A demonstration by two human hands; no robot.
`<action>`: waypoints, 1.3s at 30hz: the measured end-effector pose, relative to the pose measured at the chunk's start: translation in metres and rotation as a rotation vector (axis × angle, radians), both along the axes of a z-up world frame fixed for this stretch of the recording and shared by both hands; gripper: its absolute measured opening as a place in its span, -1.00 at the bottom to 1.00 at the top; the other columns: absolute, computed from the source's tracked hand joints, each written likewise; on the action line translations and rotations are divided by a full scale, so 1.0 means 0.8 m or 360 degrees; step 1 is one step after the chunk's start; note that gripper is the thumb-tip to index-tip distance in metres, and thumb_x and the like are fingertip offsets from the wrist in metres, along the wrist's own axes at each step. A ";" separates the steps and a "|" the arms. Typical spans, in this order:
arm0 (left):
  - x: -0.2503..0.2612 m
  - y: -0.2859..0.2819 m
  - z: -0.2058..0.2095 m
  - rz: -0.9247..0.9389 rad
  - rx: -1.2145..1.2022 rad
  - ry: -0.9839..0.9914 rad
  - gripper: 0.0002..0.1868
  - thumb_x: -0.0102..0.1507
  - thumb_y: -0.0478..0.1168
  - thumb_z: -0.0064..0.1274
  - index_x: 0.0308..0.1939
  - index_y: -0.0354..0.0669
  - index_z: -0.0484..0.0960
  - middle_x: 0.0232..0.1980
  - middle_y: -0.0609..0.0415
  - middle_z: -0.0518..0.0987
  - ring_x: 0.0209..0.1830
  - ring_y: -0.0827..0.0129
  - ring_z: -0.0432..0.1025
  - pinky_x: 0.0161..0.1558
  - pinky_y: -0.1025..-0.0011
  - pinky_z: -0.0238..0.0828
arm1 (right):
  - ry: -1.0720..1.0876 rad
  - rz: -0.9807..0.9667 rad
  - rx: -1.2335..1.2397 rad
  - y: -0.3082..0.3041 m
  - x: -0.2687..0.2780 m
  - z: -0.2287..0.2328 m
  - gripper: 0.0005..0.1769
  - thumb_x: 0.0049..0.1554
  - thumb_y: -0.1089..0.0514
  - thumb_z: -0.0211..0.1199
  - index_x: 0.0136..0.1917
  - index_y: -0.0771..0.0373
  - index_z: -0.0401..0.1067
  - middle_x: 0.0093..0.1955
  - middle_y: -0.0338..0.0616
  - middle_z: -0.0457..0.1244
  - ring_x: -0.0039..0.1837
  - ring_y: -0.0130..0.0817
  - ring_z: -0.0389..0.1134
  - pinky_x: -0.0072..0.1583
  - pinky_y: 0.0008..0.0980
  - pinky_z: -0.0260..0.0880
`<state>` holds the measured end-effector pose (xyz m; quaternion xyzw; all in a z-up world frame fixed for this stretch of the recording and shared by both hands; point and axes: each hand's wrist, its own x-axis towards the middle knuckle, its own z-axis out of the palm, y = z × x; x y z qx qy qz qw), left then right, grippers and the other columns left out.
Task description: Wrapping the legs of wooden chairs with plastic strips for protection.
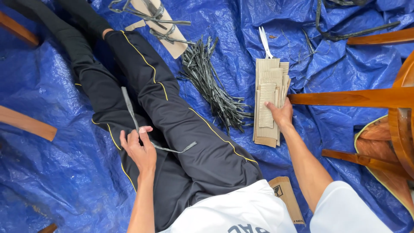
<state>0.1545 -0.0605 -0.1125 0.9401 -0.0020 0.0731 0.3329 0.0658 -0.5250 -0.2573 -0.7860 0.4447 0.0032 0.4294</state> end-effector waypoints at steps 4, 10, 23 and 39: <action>0.004 -0.055 0.035 0.0298 -0.0785 0.0227 -0.73 0.49 -0.17 -0.18 -0.11 -0.21 0.60 -0.35 0.21 0.52 -0.40 0.53 0.35 -0.23 0.42 0.34 | -0.0169 0.0053 -0.0028 0.016 0.005 0.063 -0.40 0.00 0.13 0.52 0.25 0.35 0.40 0.13 0.01 0.42 0.12 -0.25 0.46 0.17 -0.29 0.43; 0.009 -0.197 0.075 -0.0106 -0.0896 0.0222 -0.75 0.43 -0.14 0.02 -0.14 -0.29 0.63 -0.35 0.16 0.56 -0.40 0.58 0.40 -0.31 0.48 0.37 | -0.0418 0.0268 0.0636 0.048 0.023 0.164 -0.44 0.05 0.22 0.42 0.30 0.33 0.37 0.15 -0.12 0.39 0.13 -0.40 0.42 0.16 -0.35 0.46; 0.014 -0.234 0.037 -0.0424 -0.0607 0.0669 -0.69 0.30 -0.04 0.07 -0.18 -0.27 0.58 -0.32 -0.14 0.65 -0.34 -0.12 0.53 -0.31 0.12 0.39 | -0.0264 0.0409 0.1334 0.087 0.038 0.156 -0.26 -0.02 0.11 0.47 0.38 0.31 0.31 0.22 -0.11 0.35 0.21 -0.38 0.39 0.23 -0.30 0.43; 0.011 -0.251 0.035 -0.0355 -0.0710 0.0455 -0.84 0.23 -0.24 0.13 -0.34 -0.29 0.55 -0.43 -0.07 0.60 -0.50 0.15 0.51 -0.38 0.24 0.41 | -0.0270 0.0310 0.1686 0.053 0.026 0.076 -0.29 0.05 0.05 0.45 0.37 0.38 0.32 0.20 -0.05 0.36 0.18 -0.32 0.43 0.20 -0.24 0.47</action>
